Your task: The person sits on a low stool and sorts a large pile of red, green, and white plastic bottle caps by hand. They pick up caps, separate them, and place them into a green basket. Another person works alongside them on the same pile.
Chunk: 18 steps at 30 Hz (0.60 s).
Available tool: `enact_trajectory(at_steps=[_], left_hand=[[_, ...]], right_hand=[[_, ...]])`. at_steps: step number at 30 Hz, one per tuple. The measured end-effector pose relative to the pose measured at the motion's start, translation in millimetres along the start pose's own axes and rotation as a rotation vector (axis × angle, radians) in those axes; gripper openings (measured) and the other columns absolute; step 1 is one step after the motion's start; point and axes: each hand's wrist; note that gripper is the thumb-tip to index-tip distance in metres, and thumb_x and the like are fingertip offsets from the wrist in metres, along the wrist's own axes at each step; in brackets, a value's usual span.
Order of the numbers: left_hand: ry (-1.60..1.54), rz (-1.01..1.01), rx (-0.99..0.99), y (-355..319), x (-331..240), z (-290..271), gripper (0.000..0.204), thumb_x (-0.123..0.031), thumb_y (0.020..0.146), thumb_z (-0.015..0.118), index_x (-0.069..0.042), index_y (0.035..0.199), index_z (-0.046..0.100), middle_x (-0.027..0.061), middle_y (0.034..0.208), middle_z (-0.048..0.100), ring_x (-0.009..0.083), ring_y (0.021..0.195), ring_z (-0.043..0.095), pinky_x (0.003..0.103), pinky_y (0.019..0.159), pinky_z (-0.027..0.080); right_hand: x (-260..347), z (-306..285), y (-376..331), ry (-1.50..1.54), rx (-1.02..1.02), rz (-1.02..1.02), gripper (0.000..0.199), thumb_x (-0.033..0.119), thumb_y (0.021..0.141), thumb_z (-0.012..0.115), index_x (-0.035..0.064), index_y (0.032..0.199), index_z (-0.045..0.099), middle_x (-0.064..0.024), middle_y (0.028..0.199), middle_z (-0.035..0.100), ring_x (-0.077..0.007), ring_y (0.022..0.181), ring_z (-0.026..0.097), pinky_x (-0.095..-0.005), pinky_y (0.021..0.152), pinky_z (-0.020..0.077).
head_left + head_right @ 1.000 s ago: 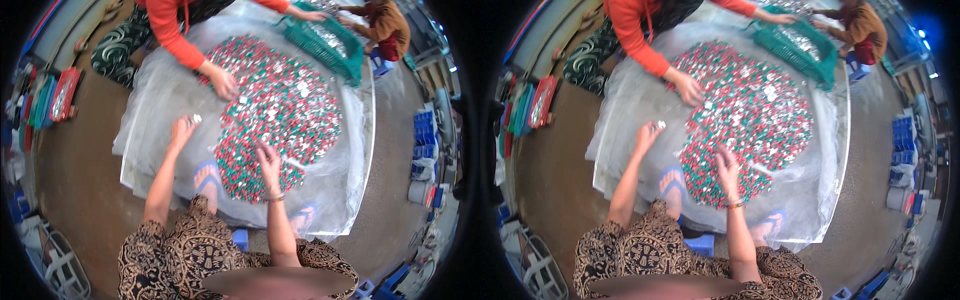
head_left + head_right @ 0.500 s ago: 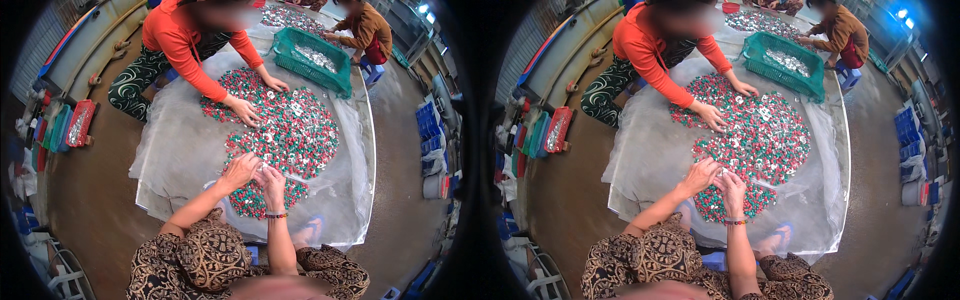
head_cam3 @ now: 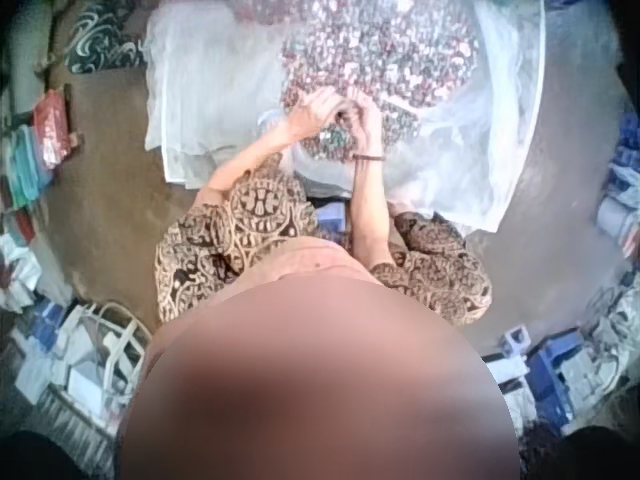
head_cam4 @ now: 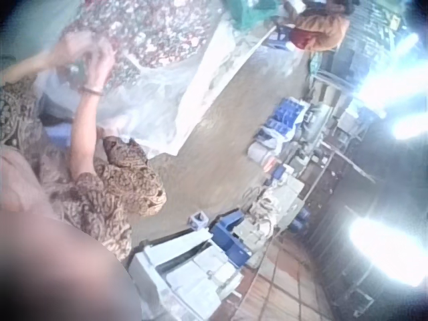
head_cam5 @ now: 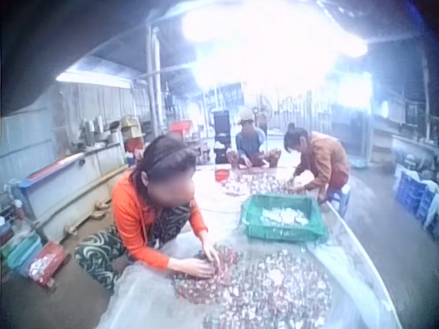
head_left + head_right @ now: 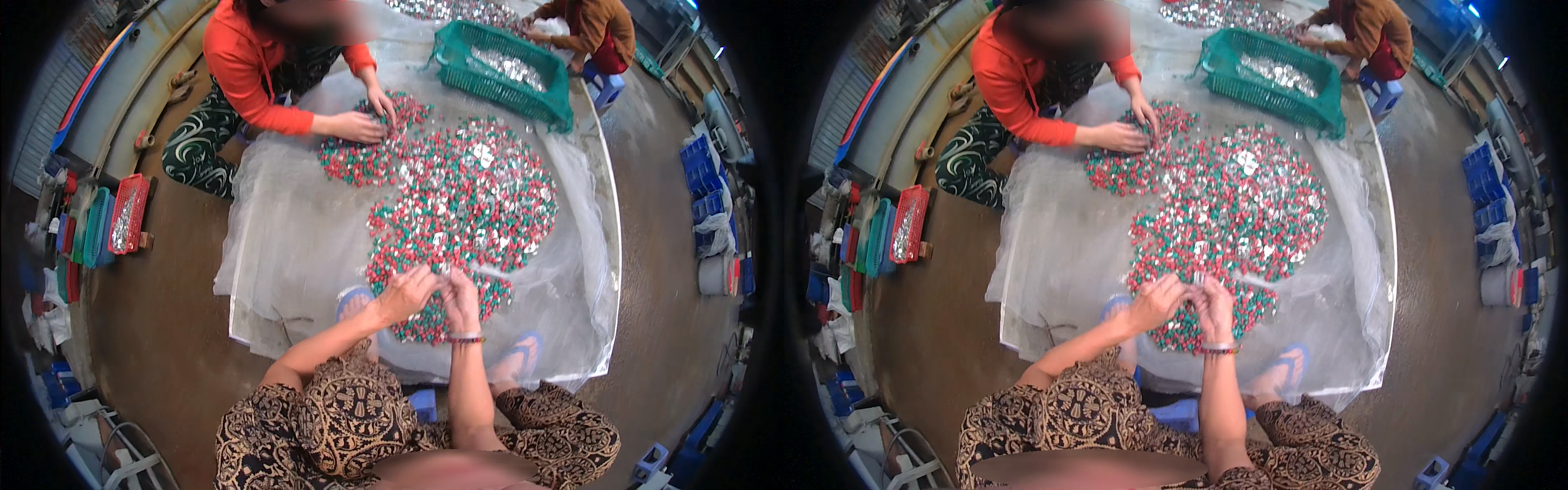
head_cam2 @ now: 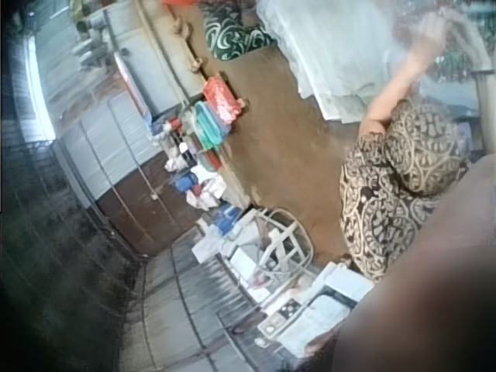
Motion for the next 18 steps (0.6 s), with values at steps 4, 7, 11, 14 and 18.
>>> enact_trajectory(at_steps=[4,7,11,14,18], left_hand=[[-0.213,-0.405,-0.208,-9,15,-7,0.006,-0.006,0.085,0.057,-0.001,0.085,0.06,0.0145,0.075,0.056,0.032,0.068,0.056,0.04,0.06,0.045],[-0.225,-0.593,-0.306,-8,42,-22,0.012,-0.011,0.084,0.06,-0.002,0.093,0.063,0.0123,0.085,0.063,0.0304,0.076,0.06,0.037,0.065,0.046],[-0.132,-0.58,-0.068,-11,62,-23,0.022,-0.016,0.088,0.056,-0.005,0.107,0.062,0.0156,0.099,0.062,0.0306,0.089,0.061,0.038,0.076,0.047],[-0.189,-0.619,-0.003,-19,71,-1,0.024,-0.019,0.092,0.052,-0.005,0.11,0.06,0.0169,0.103,0.061,0.0311,0.093,0.061,0.039,0.081,0.046],[-0.466,-0.756,0.281,-31,85,27,0.027,-0.021,0.095,0.045,-0.005,0.113,0.059,0.0118,0.11,0.062,0.0232,0.098,0.06,0.035,0.084,0.047]], right_hand=[[9,-7,4,-0.29,0.01,-0.052,0.015,0.011,0.092,0.052,-0.0009,0.101,0.056,-0.0073,0.089,0.062,-0.0204,0.079,0.065,-0.0338,0.07,0.0578],[15,-9,7,-0.088,0.189,0.07,0.014,0.018,0.092,0.054,0.0032,0.093,0.055,-0.0115,0.094,0.063,-0.0299,0.092,0.064,-0.0401,0.078,0.0545],[24,-17,9,0.348,0.149,0.179,0.028,0.025,0.093,0.054,0.009,0.072,0.046,0.0027,0.06,0.028,-0.011,0.051,0.028,-0.0252,0.049,0.032],[49,-20,23,0.145,0.139,0.129,0.026,0.023,0.093,0.055,0.0113,0.072,0.045,0.0046,0.058,0.027,-0.0075,0.048,0.026,-0.0207,0.042,0.0244],[93,5,63,-0.223,0.161,-0.06,0.015,0.015,0.092,0.055,0.0096,0.105,0.05,0.0053,0.059,0.031,-0.004,0.045,0.026,-0.0196,0.037,0.02]])
Point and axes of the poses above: each hand's wrist, its own y-axis towards the middle knuckle, its own z-axis out of the palm, x = y × z
